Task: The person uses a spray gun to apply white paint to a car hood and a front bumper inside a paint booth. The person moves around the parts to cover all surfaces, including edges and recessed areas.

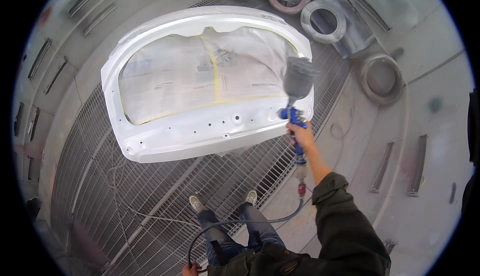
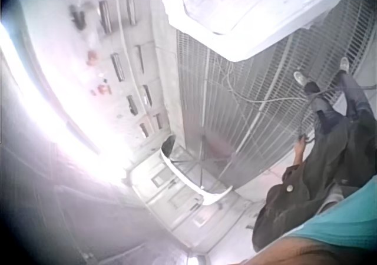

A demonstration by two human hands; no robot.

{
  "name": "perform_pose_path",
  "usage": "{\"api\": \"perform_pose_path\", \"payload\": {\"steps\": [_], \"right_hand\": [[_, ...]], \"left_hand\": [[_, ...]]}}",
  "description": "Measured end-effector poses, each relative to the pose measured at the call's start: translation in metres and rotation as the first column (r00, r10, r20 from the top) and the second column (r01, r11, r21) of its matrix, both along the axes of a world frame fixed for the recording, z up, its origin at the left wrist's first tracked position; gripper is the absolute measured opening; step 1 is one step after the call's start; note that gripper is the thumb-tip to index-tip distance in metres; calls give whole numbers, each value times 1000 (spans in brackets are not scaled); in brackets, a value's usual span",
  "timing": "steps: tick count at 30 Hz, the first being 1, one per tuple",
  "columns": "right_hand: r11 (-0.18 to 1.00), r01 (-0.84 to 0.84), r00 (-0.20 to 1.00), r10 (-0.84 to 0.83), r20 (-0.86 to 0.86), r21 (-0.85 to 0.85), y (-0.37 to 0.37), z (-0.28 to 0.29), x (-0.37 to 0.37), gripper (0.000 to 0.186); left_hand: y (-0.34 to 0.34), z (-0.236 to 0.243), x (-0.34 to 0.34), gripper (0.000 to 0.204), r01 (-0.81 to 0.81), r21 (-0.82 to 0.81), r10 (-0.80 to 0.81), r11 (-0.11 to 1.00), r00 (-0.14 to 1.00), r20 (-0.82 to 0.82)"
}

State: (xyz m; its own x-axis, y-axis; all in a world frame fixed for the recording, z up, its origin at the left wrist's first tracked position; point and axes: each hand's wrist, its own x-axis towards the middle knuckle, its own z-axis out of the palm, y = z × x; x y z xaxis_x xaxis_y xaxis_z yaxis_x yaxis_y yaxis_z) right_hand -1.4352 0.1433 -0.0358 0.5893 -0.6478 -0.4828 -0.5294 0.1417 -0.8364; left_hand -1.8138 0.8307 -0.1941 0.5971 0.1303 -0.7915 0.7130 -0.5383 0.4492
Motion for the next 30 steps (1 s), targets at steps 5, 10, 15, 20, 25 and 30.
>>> {"api": "perform_pose_path", "payload": {"steps": [5, 10, 15, 20, 25, 30], "right_hand": [[988, 41, 998, -34, 49, -150, -136, -35, -37, 13], [933, 135, 991, -126, 47, -334, -205, -52, -66, 14], [933, 79, 982, -133, -132, -351, -192, -59, -79, 17], [989, 23, 1000, -24, -4, -144, -82, -24, -65, 21], [957, -183, 977, 203, 70, -226, 76, -16, -39, 45], [930, -351, 906, 367, 210, -112, 258, -32, -3, 60]], "left_hand": [[-97, 50, 47, 34, 225, 21, -224, 974, 974, -33], [-154, 94, 69, 35, 403, 142, -397, 904, 915, -67], [-132, 91, 51, 37, 378, 153, -379, 913, 925, -23], [-73, 64, 15, 36, 279, 114, -284, 953, 958, 29], [5, 52, -32, 33, 201, 167, -185, 965, 977, -109], [73, 64, -91, 32, -402, -34, 403, 915, 912, 71]]}}
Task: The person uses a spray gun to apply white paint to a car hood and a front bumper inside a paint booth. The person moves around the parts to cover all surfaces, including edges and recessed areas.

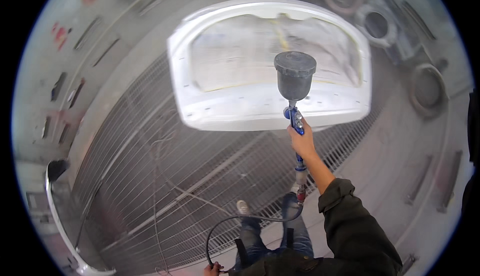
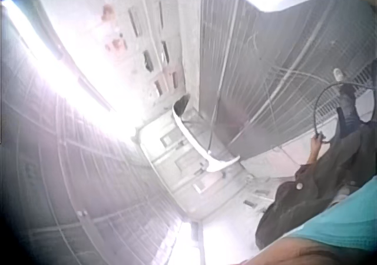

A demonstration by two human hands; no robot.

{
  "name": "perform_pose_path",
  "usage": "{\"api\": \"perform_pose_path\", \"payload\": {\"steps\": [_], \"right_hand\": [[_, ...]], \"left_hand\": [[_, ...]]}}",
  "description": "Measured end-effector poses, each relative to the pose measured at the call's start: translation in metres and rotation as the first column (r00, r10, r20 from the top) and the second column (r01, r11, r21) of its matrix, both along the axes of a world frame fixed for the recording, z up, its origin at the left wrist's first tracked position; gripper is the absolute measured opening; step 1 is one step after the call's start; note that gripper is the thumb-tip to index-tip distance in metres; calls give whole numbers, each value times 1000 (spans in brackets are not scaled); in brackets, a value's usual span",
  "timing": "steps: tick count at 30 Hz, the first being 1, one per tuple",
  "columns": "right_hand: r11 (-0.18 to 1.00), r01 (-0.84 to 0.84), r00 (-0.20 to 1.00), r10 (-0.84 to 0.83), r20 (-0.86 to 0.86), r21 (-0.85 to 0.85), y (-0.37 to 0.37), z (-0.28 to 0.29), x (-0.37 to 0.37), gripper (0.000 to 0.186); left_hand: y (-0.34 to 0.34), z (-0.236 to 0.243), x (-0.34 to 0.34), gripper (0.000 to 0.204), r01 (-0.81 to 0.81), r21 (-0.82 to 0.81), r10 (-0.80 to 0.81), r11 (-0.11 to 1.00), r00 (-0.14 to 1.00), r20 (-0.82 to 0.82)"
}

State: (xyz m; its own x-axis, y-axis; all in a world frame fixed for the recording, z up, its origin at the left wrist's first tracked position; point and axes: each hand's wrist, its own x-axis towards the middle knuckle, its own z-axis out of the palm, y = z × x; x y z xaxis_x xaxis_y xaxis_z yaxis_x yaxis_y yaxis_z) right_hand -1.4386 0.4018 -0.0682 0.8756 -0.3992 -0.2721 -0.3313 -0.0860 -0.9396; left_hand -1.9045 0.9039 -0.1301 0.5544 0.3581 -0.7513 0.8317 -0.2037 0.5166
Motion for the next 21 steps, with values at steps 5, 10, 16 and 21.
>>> {"api": "perform_pose_path", "payload": {"steps": [5, 10, 16, 21], "right_hand": [[981, -136, 976, 157, 151, -141, 195, -5, 35, 63], [975, -134, 936, 183, 300, -177, 354, -42, 59, 61], [863, -353, 925, 381, -9, 361, 412, -61, 45, 55], [973, -228, 958, 219, 185, 29, 376, -114, 10, 51]], "left_hand": [[59, 15, -69, 29, -275, 62, 278, 959, 959, -46], [80, 23, -125, 26, -45, 194, 13, 980, 986, 166], [93, 14, -132, 27, -127, 144, 114, 981, 989, 99], [92, 15, -144, 28, -120, 126, 112, 985, 991, 70]]}}
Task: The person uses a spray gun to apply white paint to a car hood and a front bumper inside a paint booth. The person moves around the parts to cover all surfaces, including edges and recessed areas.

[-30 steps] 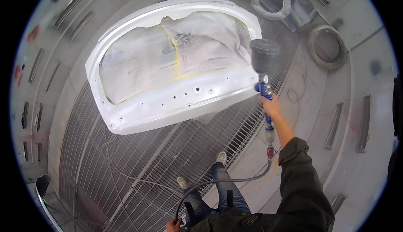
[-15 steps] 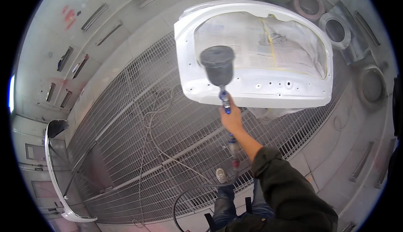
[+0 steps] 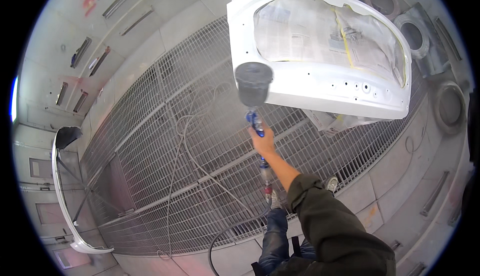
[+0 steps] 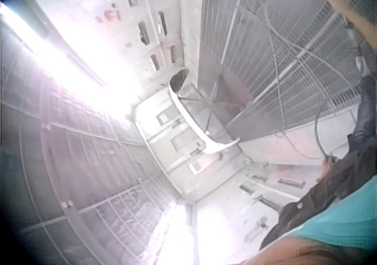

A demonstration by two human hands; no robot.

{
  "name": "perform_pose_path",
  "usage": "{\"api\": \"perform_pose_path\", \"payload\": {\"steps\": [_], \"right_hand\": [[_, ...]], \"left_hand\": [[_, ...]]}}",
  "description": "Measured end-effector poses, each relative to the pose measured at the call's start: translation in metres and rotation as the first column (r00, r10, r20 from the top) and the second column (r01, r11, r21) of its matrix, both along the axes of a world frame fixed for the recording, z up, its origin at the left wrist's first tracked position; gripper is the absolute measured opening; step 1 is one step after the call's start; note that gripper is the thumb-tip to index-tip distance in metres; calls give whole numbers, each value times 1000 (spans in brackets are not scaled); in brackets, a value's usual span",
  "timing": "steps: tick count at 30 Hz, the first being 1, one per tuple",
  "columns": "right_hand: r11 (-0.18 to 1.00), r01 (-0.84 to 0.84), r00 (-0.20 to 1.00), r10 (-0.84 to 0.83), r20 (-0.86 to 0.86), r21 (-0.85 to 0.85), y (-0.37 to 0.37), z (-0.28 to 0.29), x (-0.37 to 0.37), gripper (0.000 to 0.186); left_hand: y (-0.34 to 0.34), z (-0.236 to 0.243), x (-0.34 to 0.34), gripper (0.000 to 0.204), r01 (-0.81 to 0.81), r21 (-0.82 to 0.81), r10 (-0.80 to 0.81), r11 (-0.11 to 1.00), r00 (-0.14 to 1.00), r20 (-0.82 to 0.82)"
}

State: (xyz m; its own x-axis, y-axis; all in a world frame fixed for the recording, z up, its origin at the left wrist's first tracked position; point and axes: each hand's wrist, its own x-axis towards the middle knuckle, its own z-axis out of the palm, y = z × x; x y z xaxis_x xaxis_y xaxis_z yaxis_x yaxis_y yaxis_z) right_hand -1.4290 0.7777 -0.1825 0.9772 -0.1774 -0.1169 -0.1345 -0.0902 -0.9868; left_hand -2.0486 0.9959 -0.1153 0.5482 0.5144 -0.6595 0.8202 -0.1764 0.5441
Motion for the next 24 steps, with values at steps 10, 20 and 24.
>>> {"api": "perform_pose_path", "payload": {"steps": [10, 20, 24], "right_hand": [[923, 279, 957, -245, -153, 264, -222, 19, -83, 13], [776, 601, 793, -550, -261, 190, -505, 5, -169, 13], [746, 654, 748, -614, -254, 124, -621, -2, -188, 14]], "left_hand": [[-30, 10, 43, 34, -35, -156, 18, 987, 994, -110], [-160, 32, 151, 36, 234, -92, -249, 968, 939, -236], [-207, 11, 164, 38, 307, -192, -343, 932, 919, -193]]}}
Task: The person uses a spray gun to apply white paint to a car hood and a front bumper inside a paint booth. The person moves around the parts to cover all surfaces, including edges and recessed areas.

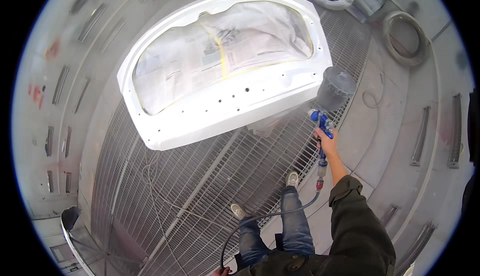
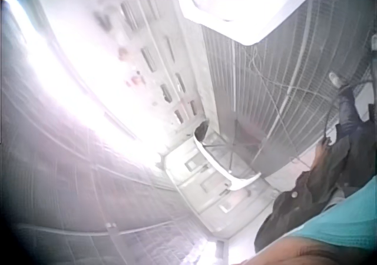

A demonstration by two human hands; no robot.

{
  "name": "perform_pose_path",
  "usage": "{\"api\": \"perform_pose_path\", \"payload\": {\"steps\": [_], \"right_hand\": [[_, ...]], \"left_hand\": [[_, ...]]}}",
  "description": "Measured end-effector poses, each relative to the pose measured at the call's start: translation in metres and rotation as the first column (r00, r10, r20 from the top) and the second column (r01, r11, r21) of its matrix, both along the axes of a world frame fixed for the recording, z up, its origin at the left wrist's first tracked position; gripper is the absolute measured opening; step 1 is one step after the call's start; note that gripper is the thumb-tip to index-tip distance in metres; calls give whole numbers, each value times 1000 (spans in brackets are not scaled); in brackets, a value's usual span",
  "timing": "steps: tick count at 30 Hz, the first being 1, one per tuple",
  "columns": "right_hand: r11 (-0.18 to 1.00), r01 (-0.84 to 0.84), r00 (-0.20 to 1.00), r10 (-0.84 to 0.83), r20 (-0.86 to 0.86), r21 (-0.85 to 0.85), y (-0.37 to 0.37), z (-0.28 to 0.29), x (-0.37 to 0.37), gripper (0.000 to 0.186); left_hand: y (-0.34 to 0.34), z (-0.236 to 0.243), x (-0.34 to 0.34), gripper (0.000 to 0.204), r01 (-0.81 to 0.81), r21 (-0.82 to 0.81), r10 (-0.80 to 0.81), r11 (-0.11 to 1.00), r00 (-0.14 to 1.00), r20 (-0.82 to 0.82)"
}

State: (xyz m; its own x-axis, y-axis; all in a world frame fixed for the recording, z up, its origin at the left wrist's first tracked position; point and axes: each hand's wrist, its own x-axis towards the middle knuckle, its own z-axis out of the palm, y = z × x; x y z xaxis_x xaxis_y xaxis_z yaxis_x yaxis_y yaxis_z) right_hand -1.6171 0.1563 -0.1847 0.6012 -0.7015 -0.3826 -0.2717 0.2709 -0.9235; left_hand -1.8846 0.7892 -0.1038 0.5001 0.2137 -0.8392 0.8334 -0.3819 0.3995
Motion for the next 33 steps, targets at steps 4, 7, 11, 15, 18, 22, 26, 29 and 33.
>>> {"api": "perform_pose_path", "payload": {"steps": [4, 7, 11, 15, 18, 22, 26, 29, 33], "right_hand": [[995, 54, 999, -54, 2, -81, -111, -19, -11, 13], [988, 75, 997, -78, -14, -132, -180, -23, -14, 13], [974, 97, 995, -102, -17, -206, -248, -52, -7, 13], [943, 242, 968, -251, -10, -229, -265, -26, -10, 20], [971, 199, 976, -208, -59, -134, -242, -2, -11, 24], [976, -35, 987, 0, 159, 215, -162, 71, -17, 26], [946, -125, 966, 47, 256, 298, -105, 126, -25, 28], [935, -239, 942, 157, 296, 264, -74, 127, -21, 29], [932, -299, 913, 216, 346, 207, -4, 190, 0, 24]], "left_hand": [[-77, -9, 24, 37, 198, 43, -195, 979, 978, -70], [-71, -71, 10, 35, 451, 127, -427, 884, 887, -178], [-74, -89, 6, 35, 693, 247, -596, 678, 714, -368], [-197, 7, 93, 30, 549, 275, -433, 789, 815, -385], [-223, 57, 106, 23, 236, 273, -167, 933, 953, -253], [-145, 34, 47, 29, 94, 249, -86, 964, 995, -44], [-146, 54, 67, 36, 212, 462, -137, 861, 972, -192], [-82, 9, 38, 41, 189, 460, -152, 868, 982, -116], [-70, -9, -14, 42, 135, 430, -82, 892, 987, -140]]}}
